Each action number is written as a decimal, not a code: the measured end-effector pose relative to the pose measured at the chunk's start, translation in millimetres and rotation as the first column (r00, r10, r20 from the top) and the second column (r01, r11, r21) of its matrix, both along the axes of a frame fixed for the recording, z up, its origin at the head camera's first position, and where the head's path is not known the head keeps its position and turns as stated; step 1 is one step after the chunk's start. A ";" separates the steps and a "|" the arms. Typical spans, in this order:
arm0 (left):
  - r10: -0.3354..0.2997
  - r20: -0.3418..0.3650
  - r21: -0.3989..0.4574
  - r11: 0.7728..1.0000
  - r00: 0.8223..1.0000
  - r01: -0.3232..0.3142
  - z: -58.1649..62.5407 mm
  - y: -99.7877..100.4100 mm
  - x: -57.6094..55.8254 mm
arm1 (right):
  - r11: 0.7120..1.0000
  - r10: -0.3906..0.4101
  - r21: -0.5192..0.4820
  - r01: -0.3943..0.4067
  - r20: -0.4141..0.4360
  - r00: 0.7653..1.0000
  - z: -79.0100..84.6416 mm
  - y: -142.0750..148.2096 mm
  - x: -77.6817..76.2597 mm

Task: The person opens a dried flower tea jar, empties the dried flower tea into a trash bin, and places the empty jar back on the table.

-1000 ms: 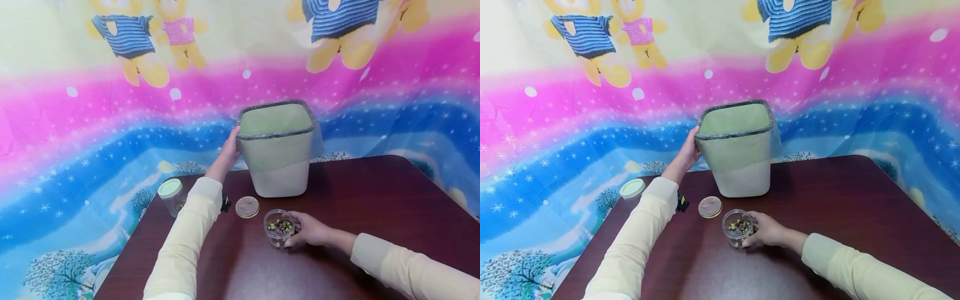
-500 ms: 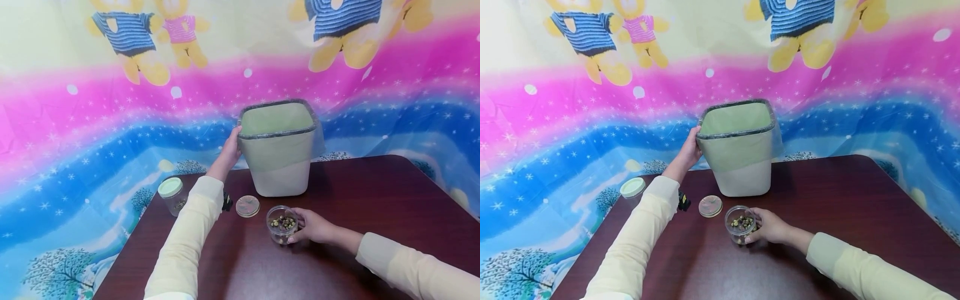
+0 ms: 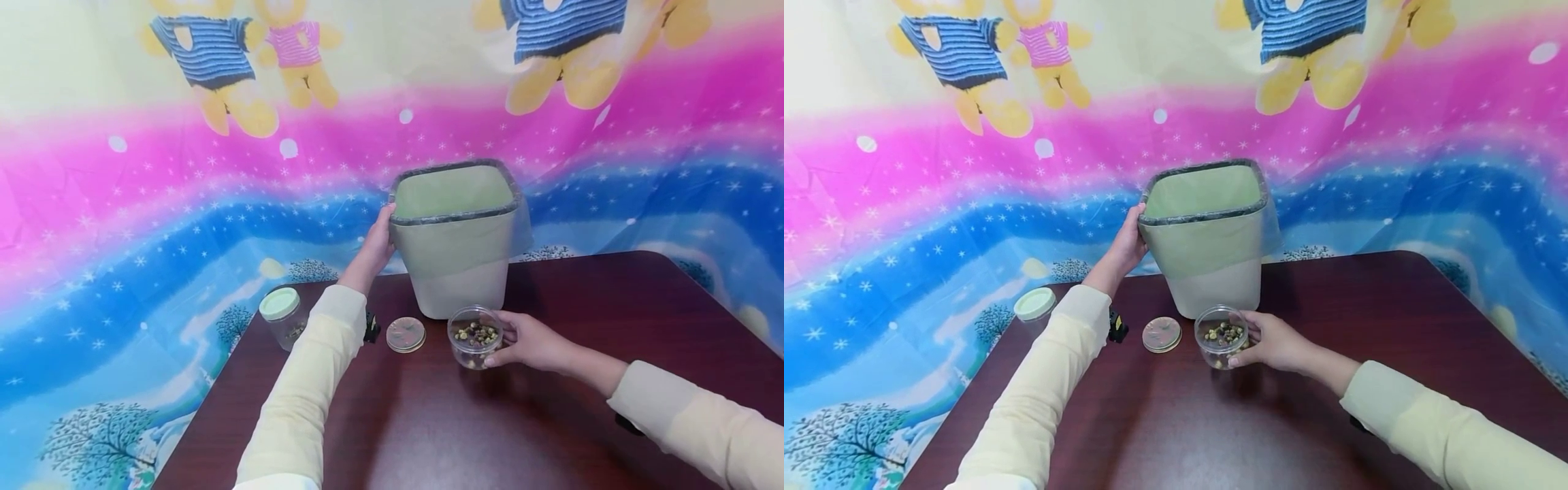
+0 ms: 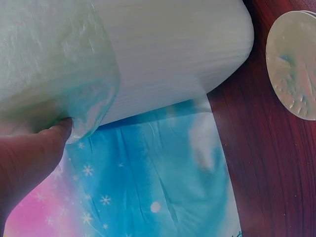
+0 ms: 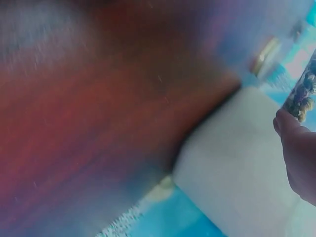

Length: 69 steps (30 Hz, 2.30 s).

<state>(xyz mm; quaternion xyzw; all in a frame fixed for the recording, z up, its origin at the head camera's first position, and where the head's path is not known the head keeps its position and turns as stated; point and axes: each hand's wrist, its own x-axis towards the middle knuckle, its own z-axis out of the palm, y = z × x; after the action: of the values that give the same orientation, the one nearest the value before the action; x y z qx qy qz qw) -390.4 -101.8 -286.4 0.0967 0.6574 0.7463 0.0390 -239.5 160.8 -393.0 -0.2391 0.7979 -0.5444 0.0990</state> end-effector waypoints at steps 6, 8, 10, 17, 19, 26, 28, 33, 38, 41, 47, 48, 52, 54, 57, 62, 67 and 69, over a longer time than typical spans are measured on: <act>0.017 -0.005 -0.014 1.000 1.000 -0.017 -0.4 0.2 0.3 | 0.997 -0.029 0.065 0.030 -0.019 0.999 23.8 11.2 1.3; 0.027 -0.007 -0.014 1.000 1.000 -0.027 -0.6 0.5 0.3 | 0.995 -0.034 0.092 0.038 -0.040 0.999 32.4 15.6 3.1; 0.033 -0.007 -0.010 0.999 0.999 -0.033 -1.2 0.9 -0.1 | 0.991 -0.038 0.122 0.046 -0.071 0.997 41.8 20.3 5.2; 0.034 -0.005 0.008 0.999 0.999 -0.034 -3.3 1.4 -2.5 | 0.970 -0.079 0.217 0.110 -0.150 0.986 70.5 37.4 8.1; 0.034 -0.010 0.007 0.999 0.999 -0.034 -3.4 1.1 -2.6 | 0.960 -0.103 0.242 0.140 -0.159 0.982 78.5 42.1 7.4; 0.034 -0.015 0.015 0.999 0.999 -0.034 -1.8 0.3 -1.9 | 0.928 -0.158 0.307 0.210 -0.184 0.970 109.3 58.0 6.6; 0.035 -0.014 0.015 0.999 0.999 -0.035 -0.9 0.3 -1.6 | 0.916 -0.173 0.329 0.230 -0.194 0.966 117.9 62.8 6.1; 0.043 -0.010 0.012 0.999 0.999 -0.043 0.4 0.0 -1.5 | 0.893 -0.224 0.347 0.286 -0.207 0.952 138.0 75.9 0.5; 0.050 -0.009 0.009 0.999 0.999 -0.050 1.1 -0.1 -0.9 | 0.865 -0.279 0.369 0.341 -0.213 0.936 157.8 88.2 -7.9; 0.051 -0.007 0.001 0.999 0.999 -0.051 1.1 0.0 0.0 | 0.850 -0.299 0.387 0.357 -0.202 0.933 169.0 94.7 -13.5; 0.062 0.002 0.002 0.998 0.998 -0.062 1.3 1.0 0.2 | 0.807 -0.338 0.420 0.415 -0.249 0.908 189.8 99.4 -24.0; 0.066 0.004 0.002 0.998 0.998 -0.066 1.4 1.1 0.5 | 0.802 -0.348 0.414 0.430 -0.262 0.900 192.9 98.9 -25.9; 0.085 0.008 0.002 0.996 0.996 -0.086 1.1 1.9 1.5 | 0.795 -0.382 0.366 0.484 -0.319 0.867 203.9 94.5 -34.2; 0.096 0.005 0.001 0.995 0.995 -0.096 0.4 2.3 1.2 | 0.789 -0.399 0.347 0.507 -0.339 0.852 208.7 91.0 -37.6; 0.103 0.001 0.000 0.995 0.995 -0.103 -1.3 2.9 -0.8 | 0.771 -0.407 0.341 0.538 -0.385 0.828 214.7 84.6 -41.9; 0.110 -0.008 -0.018 0.994 0.994 -0.110 -1.4 4.5 -0.2 | 0.745 -0.404 0.333 0.578 -0.464 0.788 222.1 72.8 -49.2; 0.137 -0.008 -0.033 0.990 0.991 -0.137 -1.9 4.8 2.3 | 0.750 -0.401 0.304 0.587 -0.496 0.770 227.2 61.7 -59.1; 0.149 -0.007 -0.037 0.988 0.989 -0.150 -1.1 5.3 3.7 | 0.753 -0.403 0.292 0.590 -0.504 0.764 228.6 58.7 -63.0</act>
<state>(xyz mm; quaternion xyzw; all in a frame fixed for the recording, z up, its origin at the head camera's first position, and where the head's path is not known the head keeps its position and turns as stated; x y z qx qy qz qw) -386.7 -96.6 -287.5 0.0478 0.6767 0.7345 -0.0166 -302.4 219.5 -164.4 -0.0931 0.9349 -0.2962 -0.1719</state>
